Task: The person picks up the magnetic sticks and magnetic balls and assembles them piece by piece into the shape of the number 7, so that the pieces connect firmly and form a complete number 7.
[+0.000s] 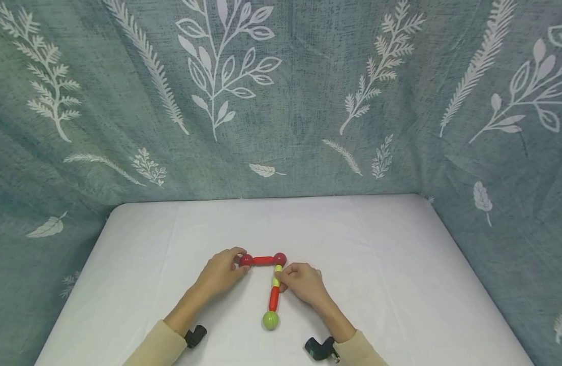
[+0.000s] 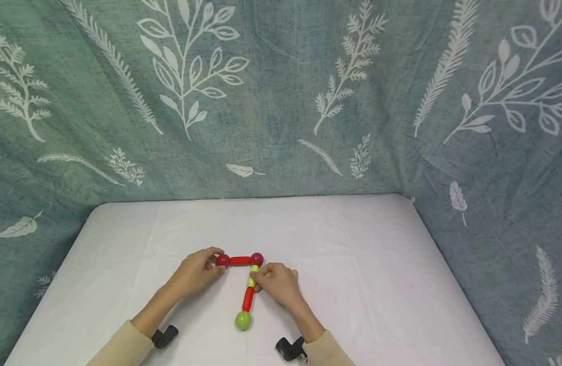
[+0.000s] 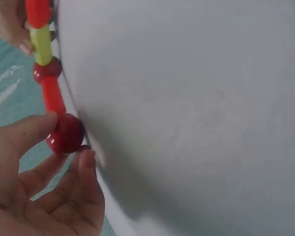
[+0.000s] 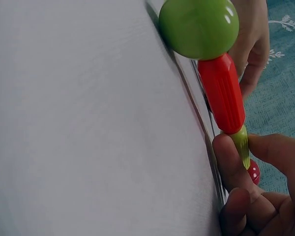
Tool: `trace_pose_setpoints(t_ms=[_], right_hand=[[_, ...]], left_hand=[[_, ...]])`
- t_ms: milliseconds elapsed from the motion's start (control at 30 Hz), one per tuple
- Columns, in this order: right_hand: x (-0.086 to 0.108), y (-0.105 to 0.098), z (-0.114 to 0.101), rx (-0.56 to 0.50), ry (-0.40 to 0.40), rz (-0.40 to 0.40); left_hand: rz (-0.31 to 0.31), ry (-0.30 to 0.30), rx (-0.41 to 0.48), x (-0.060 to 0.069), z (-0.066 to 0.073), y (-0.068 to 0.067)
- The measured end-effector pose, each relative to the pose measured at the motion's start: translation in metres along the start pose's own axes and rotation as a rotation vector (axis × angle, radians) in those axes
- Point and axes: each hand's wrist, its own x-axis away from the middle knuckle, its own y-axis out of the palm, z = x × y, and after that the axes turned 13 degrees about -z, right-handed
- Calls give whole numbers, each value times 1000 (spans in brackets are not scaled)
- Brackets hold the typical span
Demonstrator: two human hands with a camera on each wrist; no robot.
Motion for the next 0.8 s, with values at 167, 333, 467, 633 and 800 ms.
trace_pose_setpoints(t_ms=[167,333,467,633,800], right_hand=[[0,1,1,-5,6,-1],[-1,2,1,-1,20,11],[0,3,0,0,15,23],[0,4,0,10,2,44],[-1,6,1,30,-7,59]], left_hand=[[-2,6,18,-3,-2,2],[2,12,18,-3,-2,3],[-5,-1,20,-4,-3,3],[-10,-2,23,-4,-3,3],[-12,13,21,-4,-3,3]])
